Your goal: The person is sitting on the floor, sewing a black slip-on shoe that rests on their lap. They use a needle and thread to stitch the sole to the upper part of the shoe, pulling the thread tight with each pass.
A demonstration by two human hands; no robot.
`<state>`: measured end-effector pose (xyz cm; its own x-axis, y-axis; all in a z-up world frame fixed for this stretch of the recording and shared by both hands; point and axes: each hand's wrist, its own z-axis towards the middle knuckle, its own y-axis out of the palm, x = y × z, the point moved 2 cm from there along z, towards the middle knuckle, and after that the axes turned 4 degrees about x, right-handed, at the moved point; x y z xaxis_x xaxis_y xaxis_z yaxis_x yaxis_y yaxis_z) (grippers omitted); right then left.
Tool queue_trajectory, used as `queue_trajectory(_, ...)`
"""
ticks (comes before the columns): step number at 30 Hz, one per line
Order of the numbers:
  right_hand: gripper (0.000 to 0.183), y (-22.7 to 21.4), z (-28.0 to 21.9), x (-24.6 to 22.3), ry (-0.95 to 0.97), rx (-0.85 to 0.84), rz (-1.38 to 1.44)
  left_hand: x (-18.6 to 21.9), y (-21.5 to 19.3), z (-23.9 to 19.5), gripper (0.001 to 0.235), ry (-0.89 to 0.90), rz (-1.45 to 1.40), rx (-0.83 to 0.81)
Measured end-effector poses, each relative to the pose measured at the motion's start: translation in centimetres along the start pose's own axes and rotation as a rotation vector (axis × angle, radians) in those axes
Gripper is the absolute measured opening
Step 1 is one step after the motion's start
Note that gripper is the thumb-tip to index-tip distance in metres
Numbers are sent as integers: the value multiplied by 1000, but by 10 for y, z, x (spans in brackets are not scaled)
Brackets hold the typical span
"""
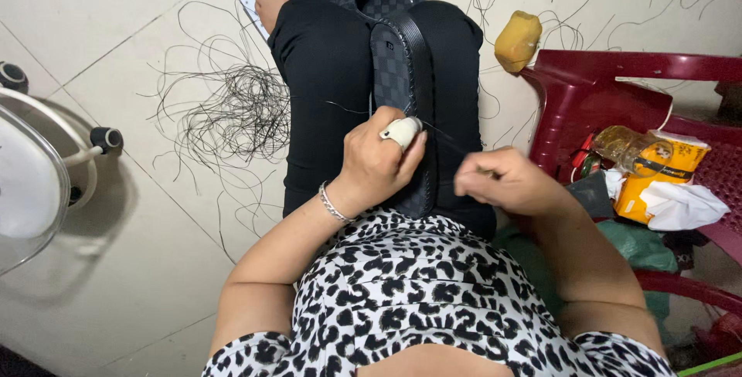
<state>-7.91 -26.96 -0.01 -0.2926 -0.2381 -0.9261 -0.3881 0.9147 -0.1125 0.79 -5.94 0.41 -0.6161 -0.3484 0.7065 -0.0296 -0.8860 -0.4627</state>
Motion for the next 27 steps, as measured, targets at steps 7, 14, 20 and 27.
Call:
queue_trajectory(7,25,4,8,-5,82,72,-33,-7,-2,3,29,-50,25,-6)
queue_trajectory(14,32,1,3,-1,45,79,234,-1,-16,14,27,24,-33,-89)
queue_trajectory(20,29,9,12,-12,39,164,71,19,-24,20,14,17,-102,-69)
queue_trajectory(27,26,19,13,-31,-59,216,-301,17,-10,9,21,157,-149,-124)
